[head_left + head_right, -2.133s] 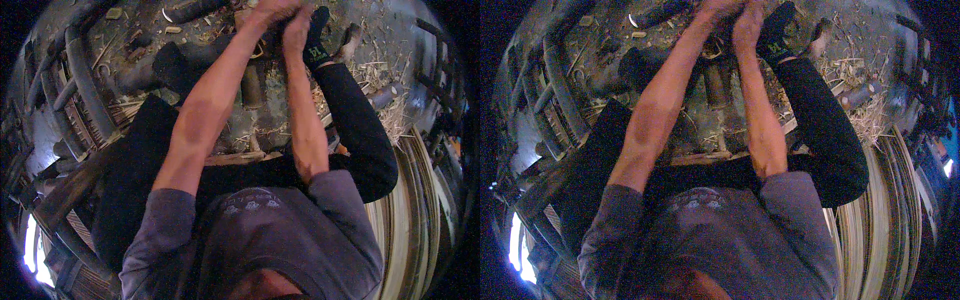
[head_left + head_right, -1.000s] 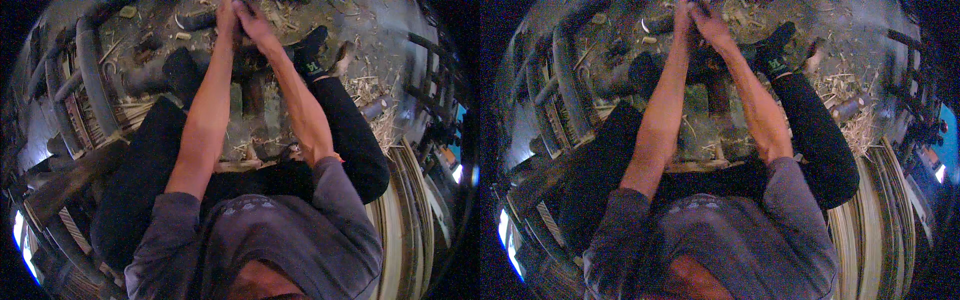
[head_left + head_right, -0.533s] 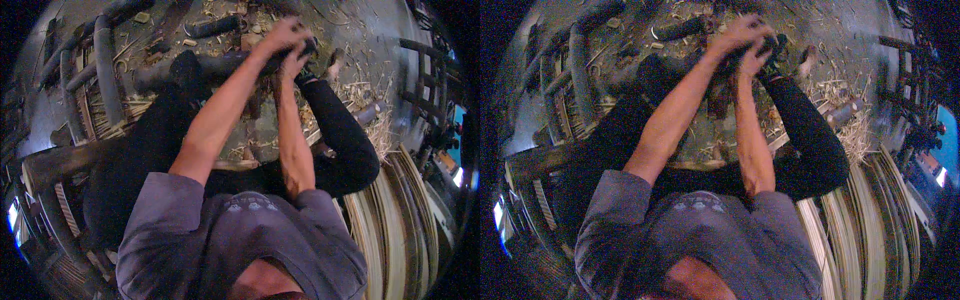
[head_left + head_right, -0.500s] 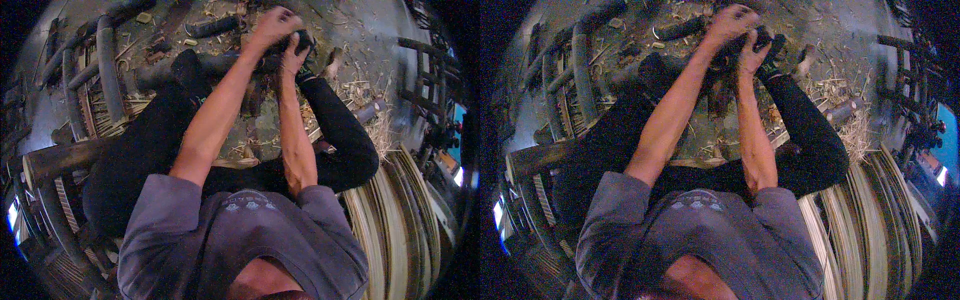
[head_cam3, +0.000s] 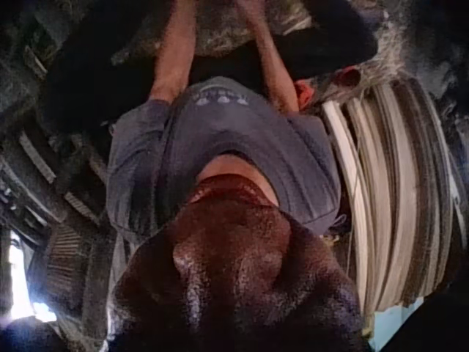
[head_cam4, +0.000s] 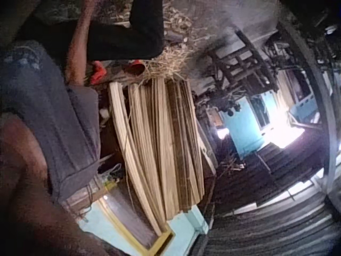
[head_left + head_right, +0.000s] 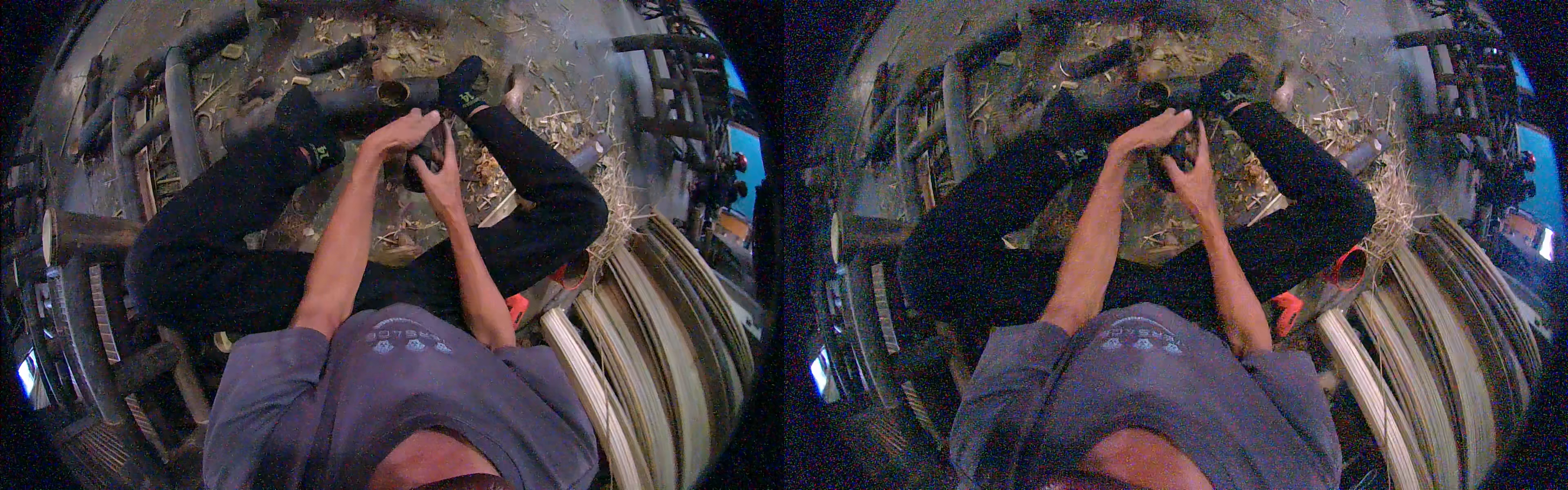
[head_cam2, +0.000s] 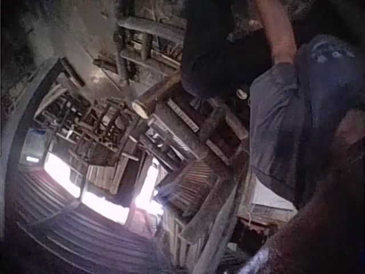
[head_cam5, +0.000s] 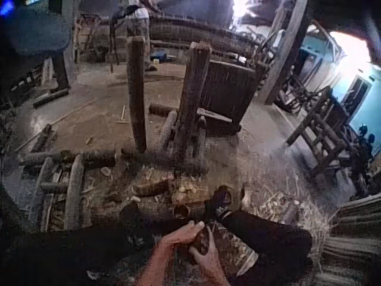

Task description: The person sits on the floor and uses a knife to carve a cylindrical wooden piece, repeatedly rotating it and scraping the surface. The person also uses a hammer to tap the wood and a sanding block to smooth the edges.

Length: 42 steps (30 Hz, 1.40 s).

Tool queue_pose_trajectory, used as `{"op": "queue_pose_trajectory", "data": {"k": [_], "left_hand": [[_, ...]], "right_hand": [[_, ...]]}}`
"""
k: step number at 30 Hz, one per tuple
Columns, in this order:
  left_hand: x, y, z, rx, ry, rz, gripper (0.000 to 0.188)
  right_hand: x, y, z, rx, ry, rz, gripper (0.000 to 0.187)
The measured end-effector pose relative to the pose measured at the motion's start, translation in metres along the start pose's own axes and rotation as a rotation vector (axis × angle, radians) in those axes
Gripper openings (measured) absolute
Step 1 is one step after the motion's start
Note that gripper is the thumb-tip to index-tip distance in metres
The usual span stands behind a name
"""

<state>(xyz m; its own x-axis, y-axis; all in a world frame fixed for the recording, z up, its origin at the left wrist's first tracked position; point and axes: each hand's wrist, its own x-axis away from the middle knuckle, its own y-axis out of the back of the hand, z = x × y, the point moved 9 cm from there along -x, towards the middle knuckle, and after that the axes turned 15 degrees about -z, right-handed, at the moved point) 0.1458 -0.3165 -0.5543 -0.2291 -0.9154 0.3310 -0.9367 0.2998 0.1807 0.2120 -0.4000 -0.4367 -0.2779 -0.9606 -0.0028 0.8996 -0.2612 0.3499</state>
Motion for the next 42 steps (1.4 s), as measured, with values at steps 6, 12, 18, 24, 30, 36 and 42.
{"op": "queue_pose_trajectory", "data": {"k": [6,12,18,24,30,36,42], "left_hand": [[0.026,0.022,-0.036,-0.292,-0.011,0.151,0.093],[0.012,0.048,0.005,-0.340,0.046,0.068,0.085],[0.000,0.025,0.025,-0.088,0.072,-0.165,0.061],[-0.018,0.010,0.011,0.327,0.265,-0.605,0.066],[-0.032,0.011,0.019,0.602,0.443,-0.464,0.080],[-0.005,0.014,-0.024,-0.280,0.186,-0.213,0.074],[0.006,0.024,-0.007,-0.532,0.224,0.074,0.072]], "right_hand": [[-0.019,-0.046,-0.044,-0.033,-0.005,-0.132,0.083],[-0.010,-0.099,-0.069,-0.149,-0.091,-0.215,0.073],[-0.028,-0.072,-0.043,-0.066,-0.159,-0.092,0.065],[-0.104,-0.047,-0.055,0.789,0.169,0.509,0.053],[-0.128,-0.072,-0.034,0.738,0.199,0.735,0.052],[-0.055,-0.043,-0.099,-0.089,-0.084,-0.063,0.034],[-0.013,-0.091,-0.147,-0.455,-0.583,-0.288,0.030]]}}
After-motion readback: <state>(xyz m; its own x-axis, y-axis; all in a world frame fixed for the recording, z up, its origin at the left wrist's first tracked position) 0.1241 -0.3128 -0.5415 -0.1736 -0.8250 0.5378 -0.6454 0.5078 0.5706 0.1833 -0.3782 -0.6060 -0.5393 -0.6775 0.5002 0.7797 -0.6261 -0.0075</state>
